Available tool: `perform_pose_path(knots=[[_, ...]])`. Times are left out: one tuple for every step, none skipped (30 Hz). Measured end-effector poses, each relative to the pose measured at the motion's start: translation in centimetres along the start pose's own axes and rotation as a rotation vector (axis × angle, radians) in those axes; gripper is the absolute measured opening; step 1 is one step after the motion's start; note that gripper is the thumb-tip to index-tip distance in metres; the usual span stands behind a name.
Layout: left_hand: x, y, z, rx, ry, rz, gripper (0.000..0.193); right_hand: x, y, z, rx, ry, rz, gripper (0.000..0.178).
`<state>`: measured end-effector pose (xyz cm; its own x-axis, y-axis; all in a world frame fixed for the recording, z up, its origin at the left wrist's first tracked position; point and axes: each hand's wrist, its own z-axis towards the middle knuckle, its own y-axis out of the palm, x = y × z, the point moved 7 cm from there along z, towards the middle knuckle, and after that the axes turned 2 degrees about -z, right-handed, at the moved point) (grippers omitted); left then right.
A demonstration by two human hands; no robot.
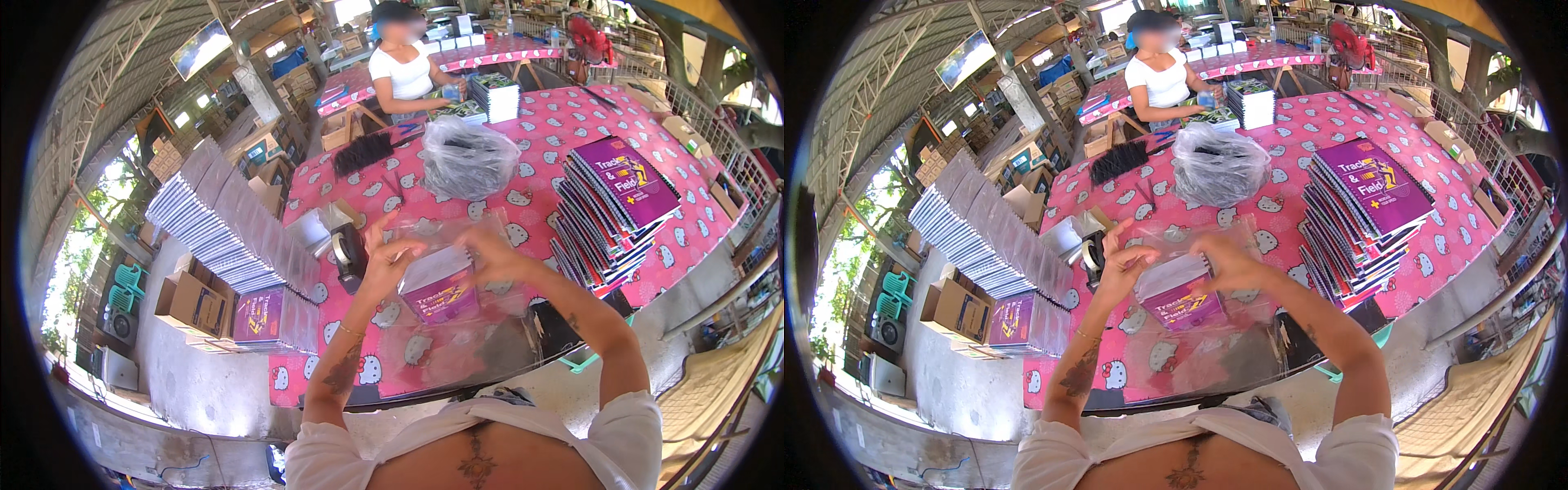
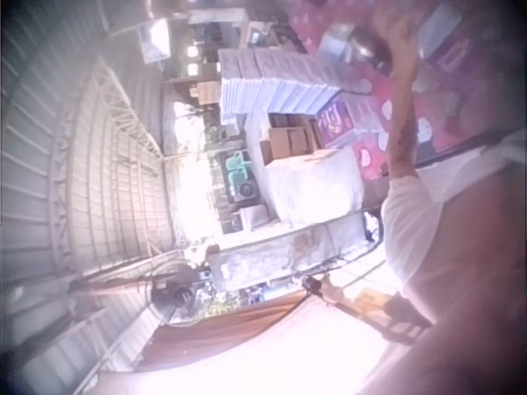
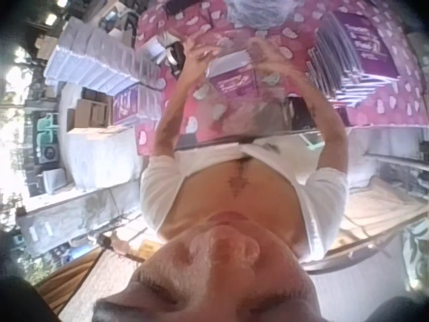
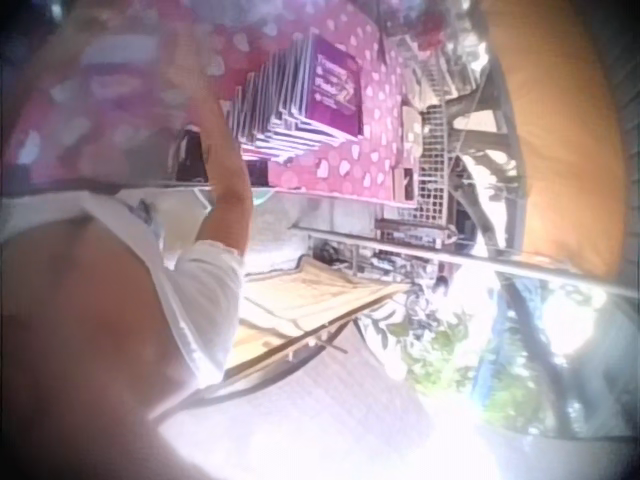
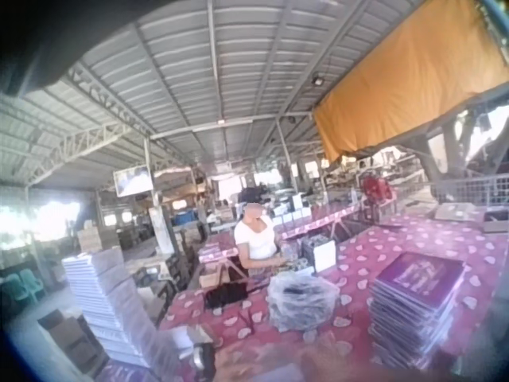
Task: The person places notebooks into plastic sleeves, peels the adhesive backing off the sleeves, and seals the bags on a table before stacking the finished items.
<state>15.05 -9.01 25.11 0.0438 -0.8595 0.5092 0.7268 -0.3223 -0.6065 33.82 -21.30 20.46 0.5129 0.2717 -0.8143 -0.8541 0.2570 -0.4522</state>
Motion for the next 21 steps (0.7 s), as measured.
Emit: perform_pose_path(knots=[[-0.1,0.2,-0.1,-0.016,-0.002,0.018,0.011,-1.3,2.1,0.0,-0.114,-0.202,-0.229,0.062],[-0.1,0.5,-0.1,-0.022,-0.006,0.023,0.011,-2.2,3.8,-0.4,-0.226,-0.405,-0.458,0.063],[-0.2,1.0,0.0,-0.056,0.005,0.055,0.012,-1.9,3.8,-0.4,-0.224,-0.405,-0.450,0.063],[-0.2,1.3,0.1,-0.086,0.014,0.087,0.012,-2.0,3.7,-0.4,-0.207,-0.443,-0.454,0.064],[-0.3,1.3,0.2,-0.088,0.008,0.092,0.012,-2.1,3.7,-0.4,-0.190,-0.481,-0.458,0.065],[-0.5,1.6,0.3,-0.125,-0.004,0.108,0.012,-2.0,3.8,-0.5,-0.192,-0.484,-0.450,0.065],[-0.7,1.6,0.4,-0.158,-0.016,0.125,0.012,-2.2,3.2,-0.3,-0.115,-0.415,-0.346,0.064],[-0.7,1.1,0.1,-0.156,-0.024,0.133,0.012,-2.4,2.5,0.0,-0.041,-0.346,-0.242,0.064],[-1.0,-0.1,-0.5,-0.097,-0.080,0.004,0.012,-2.6,2.4,0.2,-0.046,-0.351,-0.234,0.064],[-1.0,-0.9,-0.8,-0.048,-0.134,-0.134,0.012,-2.2,2.2,0.0,-0.063,-0.292,-0.216,0.065],[-0.8,-1.1,-0.7,-0.055,-0.140,-0.134,0.012,-1.6,2.2,-0.1,-0.079,-0.232,-0.198,0.066],[-0.7,-1.5,-0.5,-0.050,-0.161,-0.184,0.012,-1.2,2.4,-0.2,-0.078,-0.225,-0.191,0.066],[-0.5,-2.1,-0.1,-0.033,-0.174,-0.227,0.012,-0.9,2.7,0.3,-0.128,-0.192,-0.150,0.065],[-0.6,-2.4,-0.2,-0.029,-0.170,-0.220,0.012,-0.7,3.0,0.7,-0.177,-0.158,-0.111,0.065],[-0.7,-2.3,-0.5,-0.053,-0.143,-0.156,0.013,-0.7,3.1,0.8,-0.175,-0.165,-0.111,0.065],[-0.7,-2.3,-0.7,-0.072,-0.120,-0.093,0.013,-1.4,3.9,0.4,-0.231,-0.273,-0.282,0.064],[-0.7,-1.7,-0.5,-0.082,-0.082,-0.104,0.015,-1.9,4.7,0.0,-0.285,-0.381,-0.453,0.063],[-0.9,-1.1,-0.4,-0.078,-0.082,-0.100,0.015,-1.9,5.0,0.1,-0.287,-0.386,-0.454,0.063],[-0.5,0.2,0.1,-0.112,-0.035,-0.040,0.015,-1.9,5.2,0.2,-0.326,-0.383,-0.470,0.062],[-0.1,1.4,0.5,-0.146,0.010,0.023,0.016,-1.8,5.6,0.2,-0.367,-0.382,-0.484,0.062],[0.2,2.5,0.8,-0.159,0.045,0.041,0.020,-1.8,5.6,0.1,-0.367,-0.384,-0.486,0.062]])
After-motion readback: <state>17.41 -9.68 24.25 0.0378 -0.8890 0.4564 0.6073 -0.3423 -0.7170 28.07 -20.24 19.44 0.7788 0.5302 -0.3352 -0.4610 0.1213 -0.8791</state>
